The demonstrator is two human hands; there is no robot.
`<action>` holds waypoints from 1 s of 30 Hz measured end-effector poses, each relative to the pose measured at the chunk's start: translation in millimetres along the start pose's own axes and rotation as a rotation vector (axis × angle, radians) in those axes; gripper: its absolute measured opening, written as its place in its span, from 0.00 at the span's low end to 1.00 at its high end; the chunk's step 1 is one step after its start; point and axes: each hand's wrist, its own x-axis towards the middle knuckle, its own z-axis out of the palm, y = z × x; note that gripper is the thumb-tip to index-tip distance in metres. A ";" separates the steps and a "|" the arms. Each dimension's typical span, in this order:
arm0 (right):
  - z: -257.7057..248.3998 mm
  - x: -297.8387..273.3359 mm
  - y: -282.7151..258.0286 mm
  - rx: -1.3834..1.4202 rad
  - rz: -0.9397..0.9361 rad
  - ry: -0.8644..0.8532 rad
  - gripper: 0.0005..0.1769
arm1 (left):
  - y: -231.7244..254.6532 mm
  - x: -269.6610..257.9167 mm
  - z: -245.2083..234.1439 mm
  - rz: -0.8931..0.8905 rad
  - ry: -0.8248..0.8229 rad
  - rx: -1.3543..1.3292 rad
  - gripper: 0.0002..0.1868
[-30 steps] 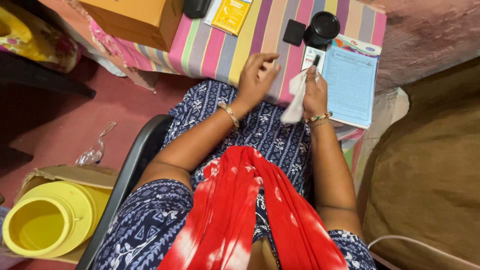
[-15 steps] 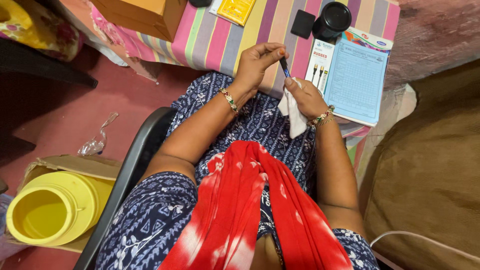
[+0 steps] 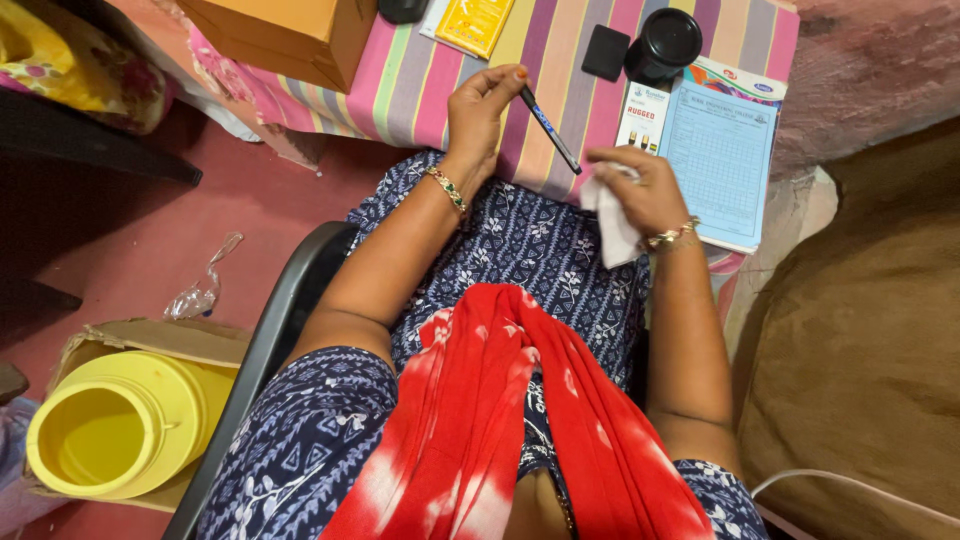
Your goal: The person wipes the surfaces of several small items on a table using a white cloth. They handle a notebook, a mug, a small box, a phone, and a pen, wiping each one individually before placing it back on the table.
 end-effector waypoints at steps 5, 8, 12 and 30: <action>16.0 2.3 0.1 0.005 0.223 -0.069 0.14 | -28.9 -10.6 6.3 -0.148 -0.022 0.195 0.15; 7.1 2.2 23.2 0.057 0.371 0.006 0.15 | -53.5 -6.1 1.9 -0.141 -0.108 0.276 0.24; -48.4 -7.0 74.8 -0.406 0.378 0.341 0.16 | -49.5 43.7 -15.6 0.236 -0.197 1.145 0.47; -78.0 -38.1 114.5 -0.781 0.537 0.648 0.25 | 10.7 1.3 -48.5 0.094 -0.648 1.835 0.53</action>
